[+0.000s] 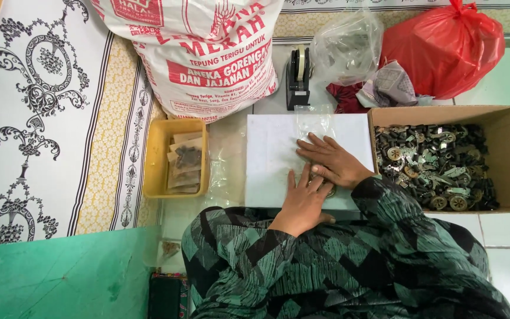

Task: The person sits on the floor and packs buttons into small plastic bags. They place the filled bags into a yellow container and then sort through a box of buttons, picking out black ones and placing them on a white surface.

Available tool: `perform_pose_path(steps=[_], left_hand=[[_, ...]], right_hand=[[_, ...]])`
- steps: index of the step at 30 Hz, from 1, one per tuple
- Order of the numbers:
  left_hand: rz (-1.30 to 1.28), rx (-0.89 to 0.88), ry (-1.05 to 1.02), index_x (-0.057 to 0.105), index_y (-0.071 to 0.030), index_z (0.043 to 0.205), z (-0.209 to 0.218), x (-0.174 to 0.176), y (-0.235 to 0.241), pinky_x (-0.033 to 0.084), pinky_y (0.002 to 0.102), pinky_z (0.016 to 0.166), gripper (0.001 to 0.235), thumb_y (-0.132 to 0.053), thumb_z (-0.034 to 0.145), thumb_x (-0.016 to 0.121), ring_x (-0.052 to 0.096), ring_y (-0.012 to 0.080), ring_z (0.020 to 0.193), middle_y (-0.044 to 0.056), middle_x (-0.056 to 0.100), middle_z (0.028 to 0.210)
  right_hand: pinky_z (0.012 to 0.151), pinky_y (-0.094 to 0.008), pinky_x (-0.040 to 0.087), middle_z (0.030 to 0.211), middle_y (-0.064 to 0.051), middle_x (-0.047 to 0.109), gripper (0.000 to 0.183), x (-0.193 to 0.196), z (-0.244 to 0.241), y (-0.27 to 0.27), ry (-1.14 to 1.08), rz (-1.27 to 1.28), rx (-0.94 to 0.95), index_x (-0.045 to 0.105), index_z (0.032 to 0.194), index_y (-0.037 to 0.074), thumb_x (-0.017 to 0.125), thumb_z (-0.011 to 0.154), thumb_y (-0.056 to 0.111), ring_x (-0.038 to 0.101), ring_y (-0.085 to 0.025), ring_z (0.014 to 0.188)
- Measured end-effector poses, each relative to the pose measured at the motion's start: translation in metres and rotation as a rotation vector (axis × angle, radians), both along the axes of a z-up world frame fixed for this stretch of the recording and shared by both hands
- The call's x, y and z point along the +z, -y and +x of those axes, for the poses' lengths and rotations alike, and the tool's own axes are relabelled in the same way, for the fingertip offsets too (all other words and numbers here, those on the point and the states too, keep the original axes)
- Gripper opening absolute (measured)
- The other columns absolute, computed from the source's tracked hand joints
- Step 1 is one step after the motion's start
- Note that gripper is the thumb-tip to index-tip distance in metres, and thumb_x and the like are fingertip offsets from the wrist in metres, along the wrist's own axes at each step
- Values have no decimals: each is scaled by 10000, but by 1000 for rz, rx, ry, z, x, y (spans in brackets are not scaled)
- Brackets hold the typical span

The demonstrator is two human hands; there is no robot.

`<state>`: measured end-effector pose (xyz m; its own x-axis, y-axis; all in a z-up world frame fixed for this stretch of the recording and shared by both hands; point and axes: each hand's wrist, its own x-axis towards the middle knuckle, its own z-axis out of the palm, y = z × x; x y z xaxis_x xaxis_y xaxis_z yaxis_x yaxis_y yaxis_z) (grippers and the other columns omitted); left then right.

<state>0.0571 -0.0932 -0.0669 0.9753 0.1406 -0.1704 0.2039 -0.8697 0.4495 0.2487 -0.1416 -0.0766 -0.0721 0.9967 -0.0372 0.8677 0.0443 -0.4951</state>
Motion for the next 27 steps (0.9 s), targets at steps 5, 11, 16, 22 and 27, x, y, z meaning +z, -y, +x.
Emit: perform_pose_path(steps=[5,11,16,22,27], left_hand=[[-84,13,57,328,-152,1606,-3,9,-3,72,809,1156,973,-498,815,777,100,553,1538,185,271,1662],[-105,114,99,479,-178,1523,5,14,-18,122,762,1189,708,-542,933,624,210,462,1553,130,382,1638],[4,162,52,527,-205,1504,22,2,-39,159,753,1186,633,-532,967,594,228,440,1556,93,373,1652],[44,287,129,560,-120,1471,23,1,-61,182,774,1162,533,-328,991,660,256,511,1516,176,386,1610],[135,447,108,673,-127,1304,26,-27,-75,348,618,1128,382,-275,952,697,425,378,1387,135,497,1363]], right_hand=[[1260,-612,74,1733,-14,201,805,-4,30,-30,261,-101,-236,276,1642,283,223,992,755,100,-317,1594],[1285,-566,-12,1538,-80,461,785,-41,77,-61,65,-117,-843,511,1408,158,585,937,782,271,-333,1542],[1256,-554,55,1081,127,710,351,-59,94,-61,-164,93,-849,694,1098,290,765,953,601,641,-157,1175],[1133,-461,397,1136,-76,737,196,53,21,-17,-397,246,-656,713,1116,102,806,976,202,649,-265,1236],[1139,-477,417,1083,-7,755,95,55,-7,36,-142,380,-421,749,1025,142,787,947,103,647,-249,1255]])
